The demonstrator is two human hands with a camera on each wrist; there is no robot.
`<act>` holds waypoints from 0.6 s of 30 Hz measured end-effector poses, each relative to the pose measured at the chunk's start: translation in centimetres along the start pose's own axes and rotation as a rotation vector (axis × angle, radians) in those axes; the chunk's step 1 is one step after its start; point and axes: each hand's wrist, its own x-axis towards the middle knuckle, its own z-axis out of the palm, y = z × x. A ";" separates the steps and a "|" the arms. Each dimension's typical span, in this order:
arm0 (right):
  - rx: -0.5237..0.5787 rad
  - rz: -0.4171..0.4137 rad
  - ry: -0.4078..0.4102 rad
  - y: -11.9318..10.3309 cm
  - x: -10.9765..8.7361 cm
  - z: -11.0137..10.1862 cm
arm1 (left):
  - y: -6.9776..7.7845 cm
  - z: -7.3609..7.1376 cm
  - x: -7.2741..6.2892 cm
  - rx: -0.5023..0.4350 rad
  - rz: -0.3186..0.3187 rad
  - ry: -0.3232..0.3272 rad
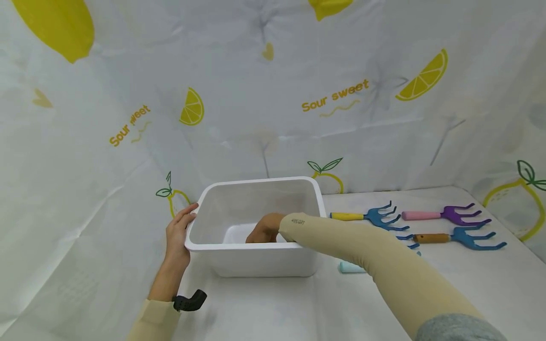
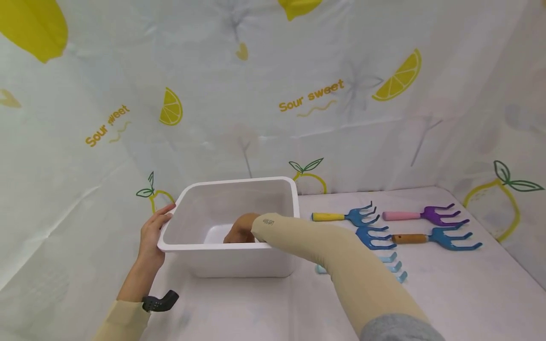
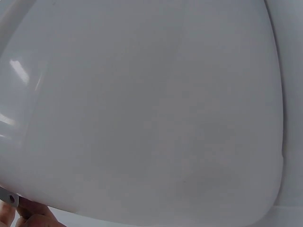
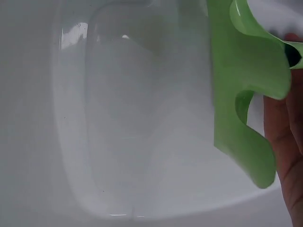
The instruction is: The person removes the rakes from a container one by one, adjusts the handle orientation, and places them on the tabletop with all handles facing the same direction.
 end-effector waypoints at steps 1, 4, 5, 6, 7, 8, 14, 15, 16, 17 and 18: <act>-0.008 -0.006 0.005 0.0 0.0 0.0 | 0.0 0.0 -0.1 0.000 0.000 -0.002; -0.049 -0.026 0.031 -0.1 0.0 0.0 | 0.0 0.0 -0.1 -0.003 0.004 -0.006; -0.065 -0.033 0.042 -0.2 0.0 -0.1 | 0.0 0.0 -0.1 -0.005 0.005 -0.008; -0.078 -0.042 0.051 -0.2 0.0 -0.2 | 0.0 0.0 -0.1 -0.007 0.004 -0.009; -0.085 -0.047 0.064 -0.3 -0.1 -0.3 | 0.0 0.0 -0.1 -0.007 0.003 -0.011; -0.096 -0.054 0.073 -0.3 -0.1 -0.4 | 0.0 0.0 -0.1 -0.006 0.003 -0.012; -0.151 -0.107 0.123 -0.7 -0.5 -1.1 | -0.1 -0.1 0.0 -0.009 -0.001 -0.015; -0.154 -0.123 0.129 -0.7 -0.6 -1.3 | -0.1 -0.1 0.0 -0.010 -0.002 -0.014; -0.158 -0.139 0.138 -0.7 -0.7 -1.4 | -0.1 -0.1 0.0 -0.011 -0.003 -0.013; -0.159 -0.154 0.147 -0.7 -0.8 -1.6 | -0.1 -0.1 0.1 -0.015 -0.005 -0.012; -0.155 -0.166 0.156 -0.8 -0.9 -1.8 | -0.1 -0.1 0.1 -0.017 -0.005 -0.012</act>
